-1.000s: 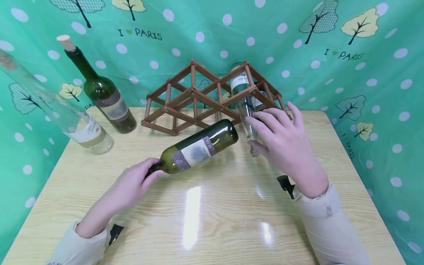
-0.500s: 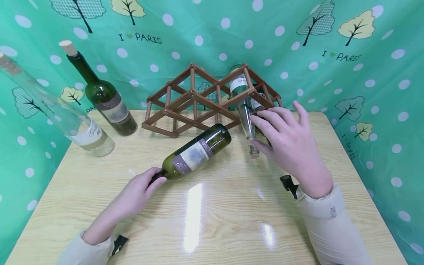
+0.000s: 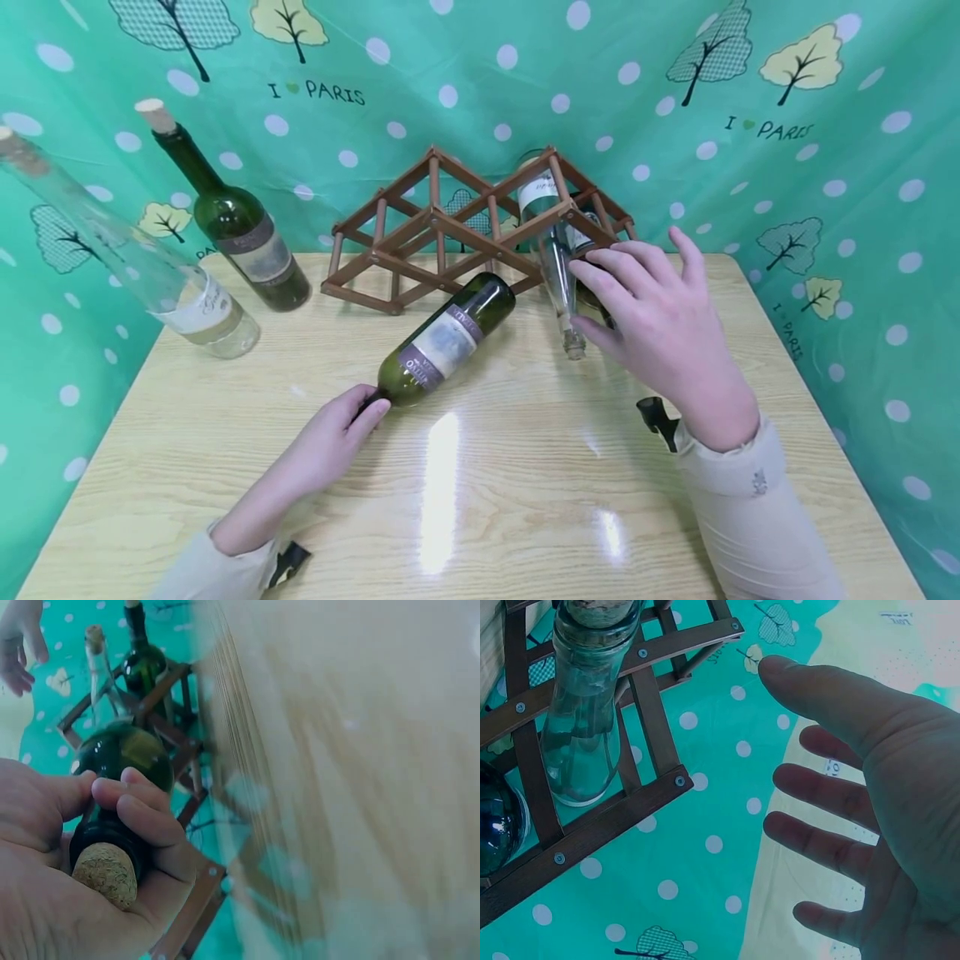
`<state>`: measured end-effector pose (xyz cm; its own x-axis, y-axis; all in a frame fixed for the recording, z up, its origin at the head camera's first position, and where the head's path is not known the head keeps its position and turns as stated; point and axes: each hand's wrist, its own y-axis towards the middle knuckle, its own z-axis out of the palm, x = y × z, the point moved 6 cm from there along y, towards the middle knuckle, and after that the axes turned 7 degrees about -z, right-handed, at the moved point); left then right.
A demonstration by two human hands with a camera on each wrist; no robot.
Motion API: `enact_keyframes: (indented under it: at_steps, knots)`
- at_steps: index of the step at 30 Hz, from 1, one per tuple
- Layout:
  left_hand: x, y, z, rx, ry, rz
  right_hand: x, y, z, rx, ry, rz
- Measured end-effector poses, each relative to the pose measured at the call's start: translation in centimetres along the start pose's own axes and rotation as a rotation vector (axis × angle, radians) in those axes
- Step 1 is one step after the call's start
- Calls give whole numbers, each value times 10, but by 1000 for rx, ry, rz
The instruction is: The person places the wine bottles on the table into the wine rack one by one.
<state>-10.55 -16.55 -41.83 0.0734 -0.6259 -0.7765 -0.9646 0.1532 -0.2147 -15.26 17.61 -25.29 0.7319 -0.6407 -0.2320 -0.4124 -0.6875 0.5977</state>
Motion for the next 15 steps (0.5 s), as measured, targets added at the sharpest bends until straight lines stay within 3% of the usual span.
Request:
enact_keyframes:
  at_steps: [11,15]
  knots:
    - [-2,6,21,64,-180,-125,0,-1,-2,-17,-4,-1]
    - [-2,8,29,72,-230,-150,-4,-3,-1,14,-14,12]
